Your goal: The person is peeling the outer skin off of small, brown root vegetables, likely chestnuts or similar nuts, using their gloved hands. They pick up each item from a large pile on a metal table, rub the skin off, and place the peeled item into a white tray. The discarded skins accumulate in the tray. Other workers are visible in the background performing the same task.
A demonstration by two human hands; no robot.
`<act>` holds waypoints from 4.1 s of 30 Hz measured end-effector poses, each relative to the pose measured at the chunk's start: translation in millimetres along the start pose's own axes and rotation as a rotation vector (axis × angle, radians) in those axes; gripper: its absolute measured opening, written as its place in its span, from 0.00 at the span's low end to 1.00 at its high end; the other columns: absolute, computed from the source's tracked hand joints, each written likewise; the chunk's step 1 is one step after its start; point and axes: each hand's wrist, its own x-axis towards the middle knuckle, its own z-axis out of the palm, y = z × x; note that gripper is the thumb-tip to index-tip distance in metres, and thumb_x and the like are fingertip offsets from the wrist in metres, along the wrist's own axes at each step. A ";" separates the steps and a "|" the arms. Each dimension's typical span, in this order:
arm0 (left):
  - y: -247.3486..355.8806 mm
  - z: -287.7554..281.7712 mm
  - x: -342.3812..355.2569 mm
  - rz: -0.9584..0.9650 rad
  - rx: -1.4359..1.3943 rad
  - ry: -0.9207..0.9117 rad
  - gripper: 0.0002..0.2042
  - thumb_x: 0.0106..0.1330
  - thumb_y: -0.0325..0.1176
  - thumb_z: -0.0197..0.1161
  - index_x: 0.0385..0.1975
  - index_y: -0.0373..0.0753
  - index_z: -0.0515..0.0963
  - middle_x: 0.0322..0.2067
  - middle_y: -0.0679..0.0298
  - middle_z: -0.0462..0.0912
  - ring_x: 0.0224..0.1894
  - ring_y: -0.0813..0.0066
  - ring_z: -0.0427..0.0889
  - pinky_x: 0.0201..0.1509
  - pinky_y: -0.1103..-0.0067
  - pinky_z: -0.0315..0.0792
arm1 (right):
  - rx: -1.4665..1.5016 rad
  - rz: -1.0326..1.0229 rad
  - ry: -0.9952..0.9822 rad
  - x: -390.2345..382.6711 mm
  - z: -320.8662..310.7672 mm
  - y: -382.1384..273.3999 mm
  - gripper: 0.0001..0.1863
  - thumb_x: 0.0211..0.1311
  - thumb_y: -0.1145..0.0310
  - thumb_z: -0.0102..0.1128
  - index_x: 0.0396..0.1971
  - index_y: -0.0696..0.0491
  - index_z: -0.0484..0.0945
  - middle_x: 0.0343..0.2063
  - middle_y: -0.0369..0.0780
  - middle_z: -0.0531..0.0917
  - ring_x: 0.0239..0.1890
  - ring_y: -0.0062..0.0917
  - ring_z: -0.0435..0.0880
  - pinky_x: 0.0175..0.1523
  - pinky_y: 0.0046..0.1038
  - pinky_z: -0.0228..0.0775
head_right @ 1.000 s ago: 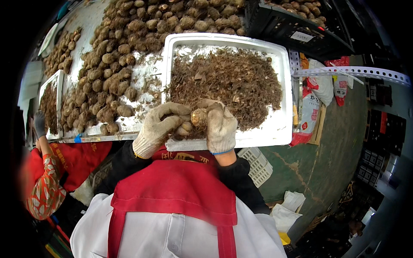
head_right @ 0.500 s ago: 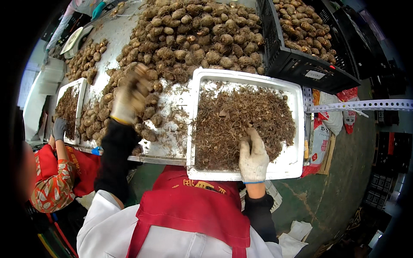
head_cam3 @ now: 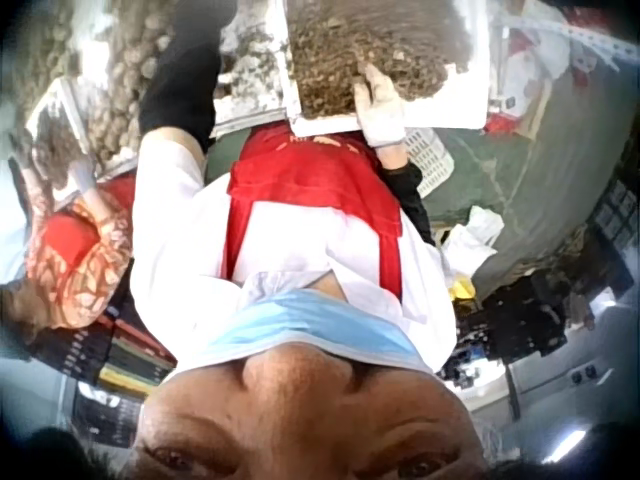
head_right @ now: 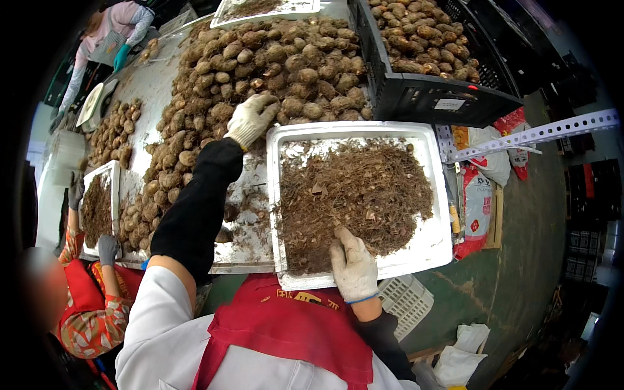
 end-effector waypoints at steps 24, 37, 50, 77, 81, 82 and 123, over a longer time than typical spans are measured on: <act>171.0 -31.8 -179.1 -0.692 -1.632 -0.379 0.19 0.74 0.38 0.54 0.59 0.34 0.66 0.44 0.62 0.77 0.41 0.78 0.79 0.36 0.84 0.77 | 0.210 -0.386 0.067 50.9 -7.3 -48.6 0.22 0.57 0.66 0.68 0.52 0.53 0.80 0.49 0.46 0.80 0.46 0.39 0.84 0.49 0.33 0.78; 208.2 -16.8 -214.3 -0.813 -1.352 -0.093 0.18 0.77 0.52 0.47 0.44 0.42 0.74 0.23 0.72 0.73 0.19 0.86 0.69 0.19 0.86 0.62 | 0.619 0.056 -0.033 32.3 -1.0 -29.5 0.12 0.68 0.66 0.57 0.36 0.61 0.82 0.33 0.42 0.84 0.40 0.25 0.83 0.46 0.27 0.75; 189.3 6.8 -226.4 -0.264 -1.016 0.064 0.10 0.76 0.34 0.47 0.48 0.35 0.71 0.32 0.66 0.76 0.29 0.82 0.71 0.30 0.83 0.67 | 0.853 0.122 -0.126 16.3 8.9 -27.6 0.11 0.72 0.64 0.52 0.44 0.57 0.74 0.30 0.38 0.79 0.29 0.23 0.80 0.34 0.27 0.75; 184.1 -10.4 -205.6 -0.819 -1.631 -0.128 0.18 0.77 0.47 0.46 0.45 0.38 0.74 0.32 0.60 0.81 0.24 0.79 0.76 0.19 0.86 0.69 | 0.332 0.024 -0.153 6.1 1.1 10.9 0.08 0.63 0.70 0.58 0.41 0.55 0.78 0.39 0.48 0.82 0.42 0.38 0.84 0.49 0.33 0.77; 191.4 -9.0 -203.9 -1.045 -1.850 -0.075 0.17 0.78 0.48 0.46 0.43 0.39 0.73 0.27 0.60 0.79 0.20 0.77 0.74 0.16 0.86 0.62 | 0.012 -0.341 -0.030 23.4 -30.2 3.5 0.17 0.66 0.59 0.56 0.51 0.50 0.78 0.43 0.44 0.83 0.42 0.36 0.86 0.51 0.34 0.78; 186.6 -5.9 -207.7 -0.970 -1.829 -0.122 0.17 0.77 0.48 0.47 0.44 0.39 0.73 0.29 0.60 0.80 0.21 0.75 0.76 0.15 0.87 0.62 | 0.028 -0.325 -0.087 24.7 -41.7 -12.0 0.17 0.66 0.57 0.57 0.50 0.50 0.78 0.42 0.44 0.83 0.41 0.37 0.86 0.50 0.36 0.78; 194.8 -15.1 -217.0 -0.770 -1.347 -0.297 0.19 0.78 0.51 0.45 0.42 0.41 0.74 0.22 0.70 0.75 0.18 0.83 0.69 0.19 0.84 0.64 | 0.492 -0.216 -0.134 43.7 -19.6 -1.4 0.12 0.66 0.63 0.60 0.41 0.57 0.78 0.33 0.39 0.82 0.30 0.25 0.83 0.27 0.25 0.76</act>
